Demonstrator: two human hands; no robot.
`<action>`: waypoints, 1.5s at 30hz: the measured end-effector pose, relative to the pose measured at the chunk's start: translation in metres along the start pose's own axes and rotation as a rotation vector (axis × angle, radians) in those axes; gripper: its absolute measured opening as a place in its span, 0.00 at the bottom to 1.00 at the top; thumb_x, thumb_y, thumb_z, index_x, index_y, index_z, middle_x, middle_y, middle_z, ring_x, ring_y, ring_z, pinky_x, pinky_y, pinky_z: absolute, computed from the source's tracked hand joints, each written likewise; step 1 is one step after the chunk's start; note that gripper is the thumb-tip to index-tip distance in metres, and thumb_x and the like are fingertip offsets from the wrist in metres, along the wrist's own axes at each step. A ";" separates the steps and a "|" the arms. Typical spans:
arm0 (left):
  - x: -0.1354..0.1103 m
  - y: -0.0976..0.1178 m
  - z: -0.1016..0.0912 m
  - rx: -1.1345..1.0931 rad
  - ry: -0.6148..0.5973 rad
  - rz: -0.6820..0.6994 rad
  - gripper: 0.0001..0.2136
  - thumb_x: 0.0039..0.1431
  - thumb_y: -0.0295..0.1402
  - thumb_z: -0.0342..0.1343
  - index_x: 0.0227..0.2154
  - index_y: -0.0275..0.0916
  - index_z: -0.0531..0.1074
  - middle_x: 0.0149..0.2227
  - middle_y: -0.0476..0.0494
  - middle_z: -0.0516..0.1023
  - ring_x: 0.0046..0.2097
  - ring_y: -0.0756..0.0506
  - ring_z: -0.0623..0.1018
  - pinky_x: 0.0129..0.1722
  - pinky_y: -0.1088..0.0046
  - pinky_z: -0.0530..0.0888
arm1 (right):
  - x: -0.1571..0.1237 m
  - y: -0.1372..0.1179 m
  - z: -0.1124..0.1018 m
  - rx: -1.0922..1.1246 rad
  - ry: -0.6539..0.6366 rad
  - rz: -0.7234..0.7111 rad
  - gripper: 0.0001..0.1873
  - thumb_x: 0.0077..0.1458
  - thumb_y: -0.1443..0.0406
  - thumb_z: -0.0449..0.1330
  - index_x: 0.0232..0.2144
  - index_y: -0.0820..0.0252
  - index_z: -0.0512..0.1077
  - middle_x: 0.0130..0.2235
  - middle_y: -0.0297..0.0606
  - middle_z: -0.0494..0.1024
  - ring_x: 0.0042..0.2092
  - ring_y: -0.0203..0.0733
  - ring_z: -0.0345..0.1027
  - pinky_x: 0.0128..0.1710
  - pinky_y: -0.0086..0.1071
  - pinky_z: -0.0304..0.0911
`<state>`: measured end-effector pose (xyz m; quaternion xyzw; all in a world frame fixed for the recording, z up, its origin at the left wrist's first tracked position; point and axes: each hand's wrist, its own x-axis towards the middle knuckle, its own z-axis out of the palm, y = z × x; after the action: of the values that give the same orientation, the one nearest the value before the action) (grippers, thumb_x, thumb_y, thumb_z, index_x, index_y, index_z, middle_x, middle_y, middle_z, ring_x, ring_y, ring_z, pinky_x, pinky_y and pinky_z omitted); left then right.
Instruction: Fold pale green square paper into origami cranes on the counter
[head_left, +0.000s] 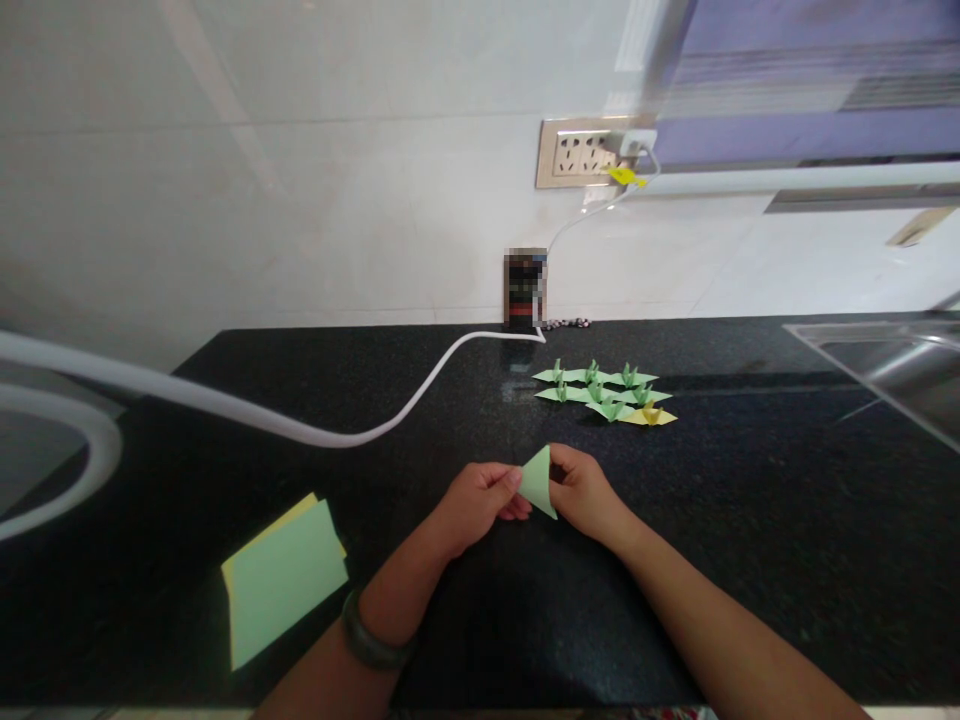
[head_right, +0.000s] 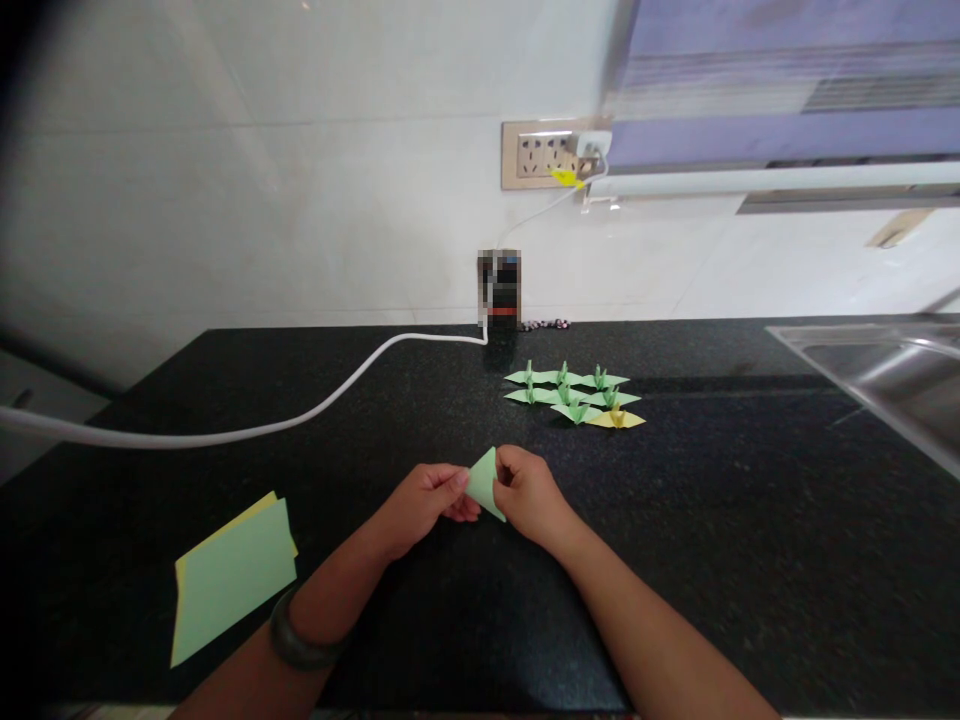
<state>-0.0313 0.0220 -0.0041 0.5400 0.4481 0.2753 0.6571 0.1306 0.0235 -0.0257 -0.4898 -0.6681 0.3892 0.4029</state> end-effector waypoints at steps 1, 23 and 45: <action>0.000 0.000 0.000 -0.016 0.009 -0.014 0.18 0.52 0.45 0.46 0.24 0.32 0.69 0.22 0.43 0.73 0.25 0.51 0.73 0.26 0.76 0.67 | 0.000 -0.001 0.000 -0.038 0.020 -0.023 0.03 0.42 0.72 0.54 0.21 0.61 0.66 0.21 0.32 0.67 0.25 0.33 0.59 0.22 0.25 0.54; 0.001 -0.006 0.002 -0.096 -0.007 -0.106 0.21 0.51 0.48 0.44 0.22 0.32 0.66 0.18 0.45 0.71 0.20 0.52 0.70 0.21 0.78 0.64 | -0.002 -0.006 -0.001 -0.338 -0.044 -0.191 0.06 0.41 0.75 0.53 0.23 0.61 0.64 0.24 0.32 0.65 0.27 0.33 0.58 0.26 0.26 0.54; 0.000 -0.002 -0.001 -0.138 -0.028 -0.091 0.18 0.50 0.47 0.47 0.24 0.33 0.67 0.18 0.47 0.70 0.20 0.53 0.70 0.21 0.78 0.64 | -0.003 -0.013 -0.001 -0.218 -0.018 -0.270 0.08 0.42 0.73 0.55 0.28 0.60 0.67 0.27 0.34 0.69 0.30 0.35 0.62 0.30 0.28 0.58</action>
<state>-0.0325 0.0217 -0.0055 0.4763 0.4432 0.2677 0.7106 0.1280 0.0177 -0.0136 -0.4330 -0.7695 0.2612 0.3900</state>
